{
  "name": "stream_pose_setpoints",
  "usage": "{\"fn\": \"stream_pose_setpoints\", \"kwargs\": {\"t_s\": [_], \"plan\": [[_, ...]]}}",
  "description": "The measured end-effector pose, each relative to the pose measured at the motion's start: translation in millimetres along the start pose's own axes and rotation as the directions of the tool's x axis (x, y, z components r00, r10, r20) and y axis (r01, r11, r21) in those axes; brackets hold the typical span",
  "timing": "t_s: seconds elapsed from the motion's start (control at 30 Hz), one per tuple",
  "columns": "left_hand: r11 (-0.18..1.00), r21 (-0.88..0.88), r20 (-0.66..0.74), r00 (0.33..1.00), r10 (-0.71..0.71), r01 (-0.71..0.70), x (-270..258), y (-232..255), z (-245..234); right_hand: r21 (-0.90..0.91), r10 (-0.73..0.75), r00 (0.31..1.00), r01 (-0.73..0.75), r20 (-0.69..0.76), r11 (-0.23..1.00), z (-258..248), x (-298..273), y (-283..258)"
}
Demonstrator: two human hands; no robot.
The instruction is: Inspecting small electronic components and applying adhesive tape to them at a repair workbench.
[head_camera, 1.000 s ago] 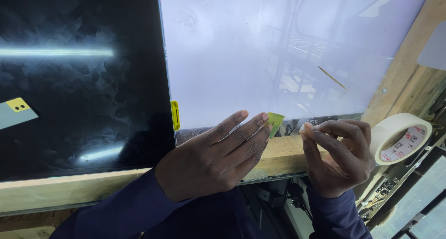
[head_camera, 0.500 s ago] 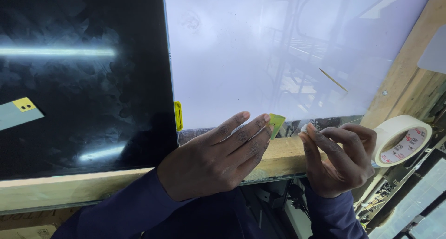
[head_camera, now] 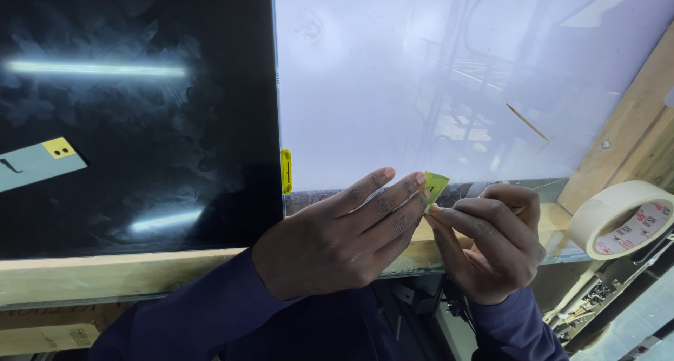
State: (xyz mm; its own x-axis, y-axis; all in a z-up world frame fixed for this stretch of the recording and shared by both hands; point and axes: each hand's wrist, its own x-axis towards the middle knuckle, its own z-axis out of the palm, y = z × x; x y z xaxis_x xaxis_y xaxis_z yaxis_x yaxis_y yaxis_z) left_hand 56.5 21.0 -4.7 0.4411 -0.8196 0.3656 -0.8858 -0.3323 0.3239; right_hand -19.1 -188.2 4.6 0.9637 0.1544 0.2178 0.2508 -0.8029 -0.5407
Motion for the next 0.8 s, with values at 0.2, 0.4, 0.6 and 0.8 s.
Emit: {"fn": "stream_pose_setpoints", "kwargs": {"t_s": [0.2,0.4,0.6,0.8], "plan": [[1.000,-0.016,0.007,1.000,0.008,-0.008,-2,1,2,-0.023,-0.040,0.999,0.040,-0.031,0.999,2,-3,0],[1.000,-0.024,-0.011,1.000,-0.005,0.005,1,-1,0,0.001,-0.047,0.998,0.047,-0.032,0.999,1,-3,2],[1.000,-0.022,0.009,1.000,0.000,0.000,-2,2,3,-0.010,0.020,0.995,-0.021,-0.099,1.000,1,-9,6],[1.000,-0.024,0.003,1.000,-0.003,0.003,0,0,0,0.000,0.124,0.983,-0.125,-0.137,0.992,-3,-18,2]]}}
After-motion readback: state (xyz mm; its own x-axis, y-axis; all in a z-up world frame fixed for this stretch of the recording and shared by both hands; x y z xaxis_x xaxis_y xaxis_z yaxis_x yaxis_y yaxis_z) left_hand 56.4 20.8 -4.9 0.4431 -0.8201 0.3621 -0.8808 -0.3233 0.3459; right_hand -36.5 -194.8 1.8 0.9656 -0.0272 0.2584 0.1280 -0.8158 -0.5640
